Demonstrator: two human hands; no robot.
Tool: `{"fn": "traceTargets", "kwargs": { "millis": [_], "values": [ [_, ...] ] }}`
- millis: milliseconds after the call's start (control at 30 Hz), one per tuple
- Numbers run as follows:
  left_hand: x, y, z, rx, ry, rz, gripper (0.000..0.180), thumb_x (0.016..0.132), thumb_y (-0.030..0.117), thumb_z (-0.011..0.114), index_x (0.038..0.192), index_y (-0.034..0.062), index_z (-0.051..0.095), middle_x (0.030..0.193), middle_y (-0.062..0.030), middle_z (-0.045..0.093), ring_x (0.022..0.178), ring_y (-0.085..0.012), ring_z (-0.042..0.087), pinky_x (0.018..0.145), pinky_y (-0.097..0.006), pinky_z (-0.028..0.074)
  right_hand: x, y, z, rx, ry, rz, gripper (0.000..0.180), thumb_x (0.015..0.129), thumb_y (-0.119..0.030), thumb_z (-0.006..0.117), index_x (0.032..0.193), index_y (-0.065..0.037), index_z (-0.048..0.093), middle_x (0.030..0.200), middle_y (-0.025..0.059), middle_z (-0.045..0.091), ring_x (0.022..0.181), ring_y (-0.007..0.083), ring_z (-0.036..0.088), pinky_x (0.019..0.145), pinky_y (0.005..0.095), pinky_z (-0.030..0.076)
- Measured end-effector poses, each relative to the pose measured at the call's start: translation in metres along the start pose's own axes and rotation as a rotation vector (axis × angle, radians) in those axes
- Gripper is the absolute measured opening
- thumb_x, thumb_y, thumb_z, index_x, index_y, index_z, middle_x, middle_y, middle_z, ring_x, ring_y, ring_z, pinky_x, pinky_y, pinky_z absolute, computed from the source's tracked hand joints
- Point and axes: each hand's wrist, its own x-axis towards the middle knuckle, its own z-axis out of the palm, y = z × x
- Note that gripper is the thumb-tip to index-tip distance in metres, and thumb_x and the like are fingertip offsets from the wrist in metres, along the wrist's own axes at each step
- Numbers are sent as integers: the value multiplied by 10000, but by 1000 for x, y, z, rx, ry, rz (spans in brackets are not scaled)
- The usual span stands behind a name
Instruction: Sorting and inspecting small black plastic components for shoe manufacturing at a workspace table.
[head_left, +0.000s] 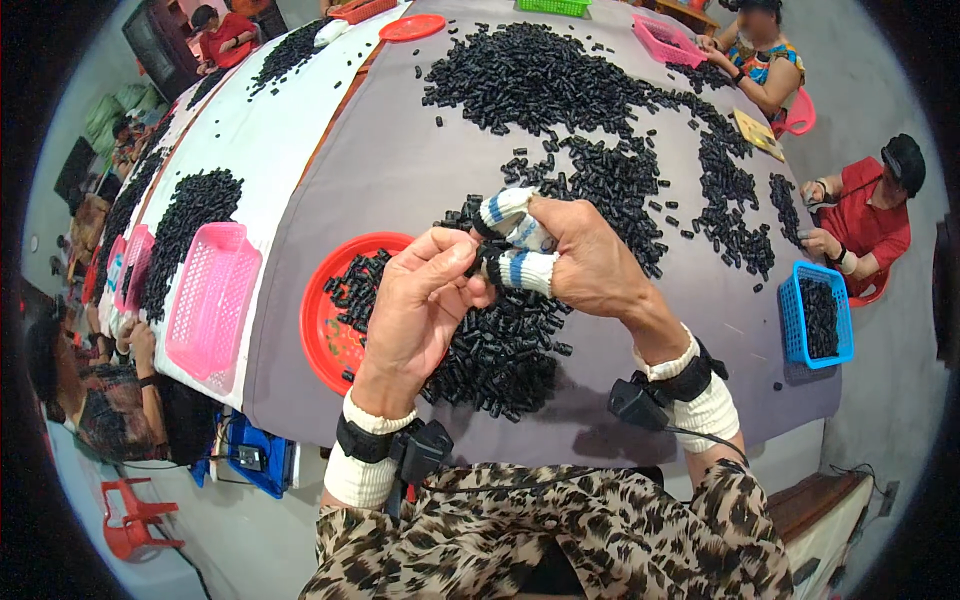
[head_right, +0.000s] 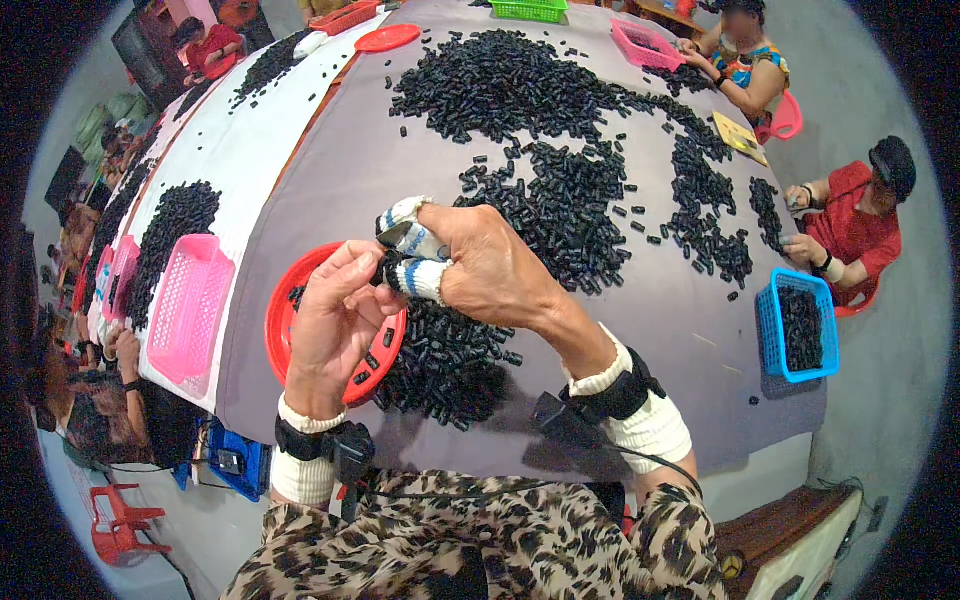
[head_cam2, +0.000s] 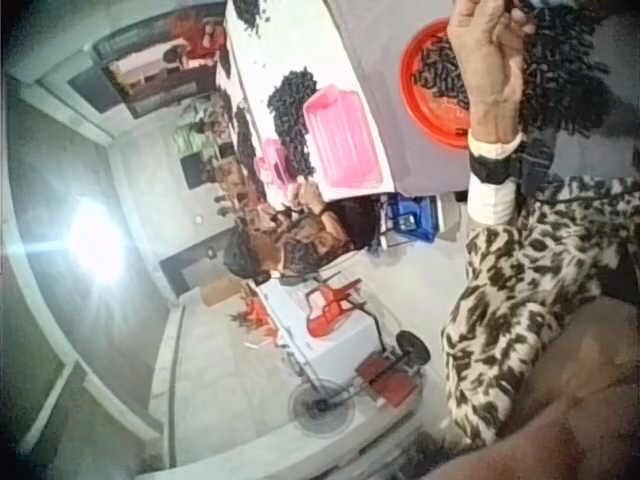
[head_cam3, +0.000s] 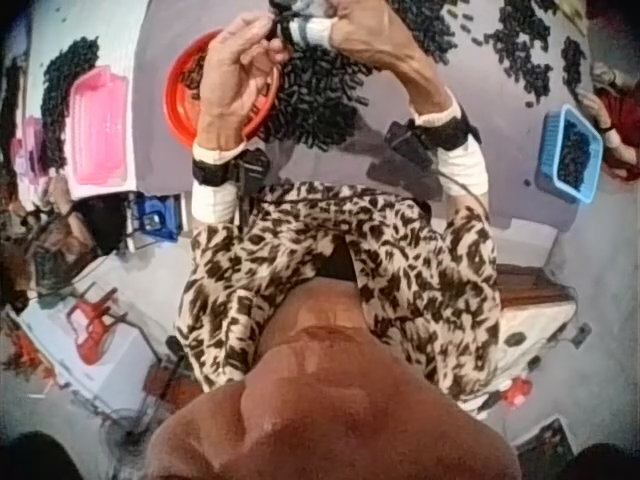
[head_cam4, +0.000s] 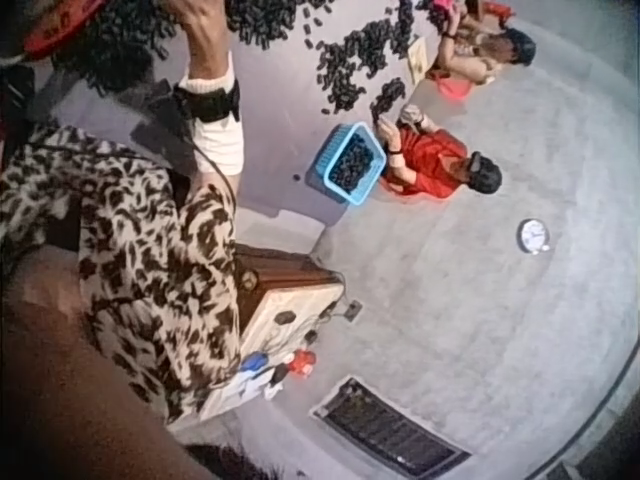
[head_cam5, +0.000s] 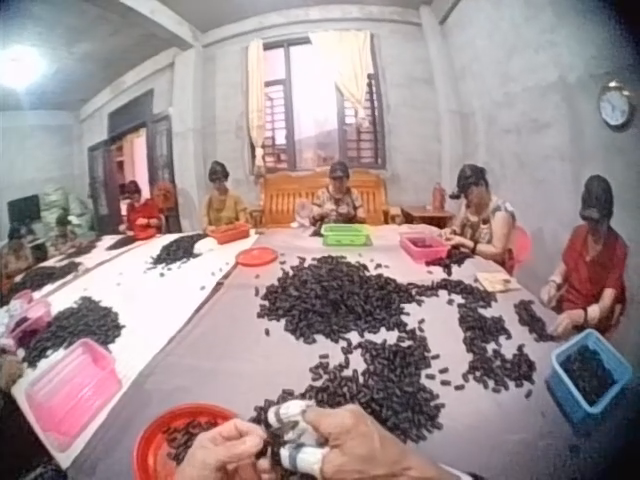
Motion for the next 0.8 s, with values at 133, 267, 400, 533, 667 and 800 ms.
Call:
{"fn": "traceTargets", "kwargs": {
  "millis": [133, 267, 400, 533, 667, 800],
  "values": [
    [1, -4, 0, 28, 8, 37, 139, 864, 106, 564, 922, -20, 569, 803, -46, 575, 649, -110, 556, 597, -250, 474, -3, 4, -2, -10, 1, 1, 222, 758, -105, 618, 946, 6, 577, 652, 64, 578, 583, 74, 491, 540, 255, 427],
    [1, -6, 2, 40, 40, 50, 176, 866, 112, 565, 965, -34, 569, 842, -59, 588, 671, -117, 565, 631, -262, 499, -5, 7, -2, 20, 40, 22, 209, 751, -107, 628, 924, 1, 585, 646, 47, 570, 588, 67, 486, 539, 260, 423],
    [-1, -9, 4, 85, 23, 97, 221, 854, 90, 574, 1030, -43, 561, 885, -82, 603, 736, -132, 590, 694, -284, 521, -10, 10, -4, 75, 77, 69, 212, 744, -117, 649, 919, -11, 591, 659, 27, 573, 602, 57, 488, 556, 240, 422],
    [-1, -11, 3, 128, -3, 126, 238, 842, 66, 581, 1050, -47, 554, 894, -93, 605, 775, -142, 603, 712, -282, 522, -14, 8, -4, 65, 103, 76, 212, 746, -122, 651, 919, -13, 594, 649, 18, 572, 592, 57, 486, 549, 238, 423],
    [-1, -14, 3, 123, -41, 131, 237, 847, 66, 574, 1053, -48, 550, 885, -94, 607, 766, -143, 603, 718, -283, 521, -19, 3, -5, 52, 124, 75, 220, 747, -131, 654, 922, -13, 594, 632, 19, 570, 576, 61, 487, 538, 241, 426],
    [0, -15, 3, 99, -77, 133, 229, 853, 72, 567, 1049, -46, 550, 855, -91, 611, 754, -140, 601, 707, -276, 518, -23, -4, -6, 13, 121, 78, 228, 747, -135, 657, 928, -12, 593, 631, 32, 574, 579, 61, 494, 542, 240, 431]
  ]
}}
